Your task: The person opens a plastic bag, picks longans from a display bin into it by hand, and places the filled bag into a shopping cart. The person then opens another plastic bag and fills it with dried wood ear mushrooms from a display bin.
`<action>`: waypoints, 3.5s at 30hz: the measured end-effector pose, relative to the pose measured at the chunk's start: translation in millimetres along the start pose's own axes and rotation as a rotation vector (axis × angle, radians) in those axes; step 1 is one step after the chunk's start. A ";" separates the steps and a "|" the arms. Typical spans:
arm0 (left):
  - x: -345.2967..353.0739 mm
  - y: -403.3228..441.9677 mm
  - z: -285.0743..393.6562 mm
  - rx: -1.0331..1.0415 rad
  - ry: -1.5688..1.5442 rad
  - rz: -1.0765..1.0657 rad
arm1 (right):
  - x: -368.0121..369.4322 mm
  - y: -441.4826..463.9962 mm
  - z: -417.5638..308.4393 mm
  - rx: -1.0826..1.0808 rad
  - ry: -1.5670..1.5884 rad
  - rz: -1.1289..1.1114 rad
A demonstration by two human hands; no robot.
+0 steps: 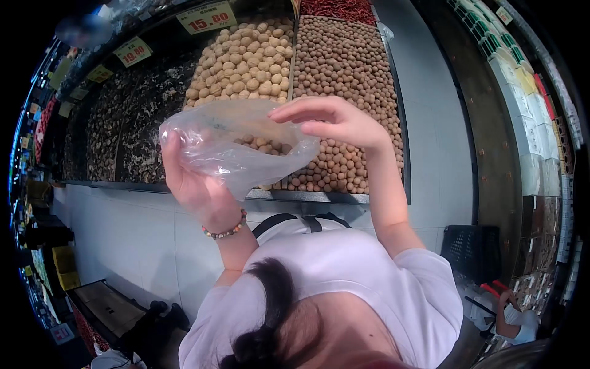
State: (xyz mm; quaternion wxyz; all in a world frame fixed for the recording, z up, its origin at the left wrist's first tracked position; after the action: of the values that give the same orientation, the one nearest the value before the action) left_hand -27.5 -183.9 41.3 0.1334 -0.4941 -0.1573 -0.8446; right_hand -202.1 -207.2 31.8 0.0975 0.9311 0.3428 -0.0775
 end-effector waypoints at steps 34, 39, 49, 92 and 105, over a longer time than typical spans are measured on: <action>-22.9 -6.5 39.4 0.109 0.072 -0.058 | -127.5 -84.4 248.8 0.547 -0.868 1.098; -16.0 -16.2 59.4 0.464 0.532 -0.108 | -130.5 -92.4 244.4 0.549 -0.773 1.191; -14.1 -2.4 26.0 0.164 0.107 -0.092 | -102.9 -52.7 123.0 0.132 0.418 0.996; -88.9 58.1 179.8 0.250 -0.018 -0.255 | -32.3 -86.7 253.3 0.889 -1.043 1.152; -114.3 48.7 261.9 -0.347 -0.092 -0.365 | -61.6 -96.0 237.1 0.632 -1.035 1.273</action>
State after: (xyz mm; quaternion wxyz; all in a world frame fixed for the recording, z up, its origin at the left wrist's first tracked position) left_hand 253.0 -116.4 68.7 -0.1154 -0.5110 -0.1025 -0.8456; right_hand -329.6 -229.6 -197.3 0.0032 0.7770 -0.3663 -0.5119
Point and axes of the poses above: each hand's wrist, its own y-axis towards the middle knuckle, its own x-axis out of the palm, z = x × y, the point moved 10 cm from there along y, towards the middle knuckle, and after that the axes turned 10 degrees about x, right-handed, at the moved point
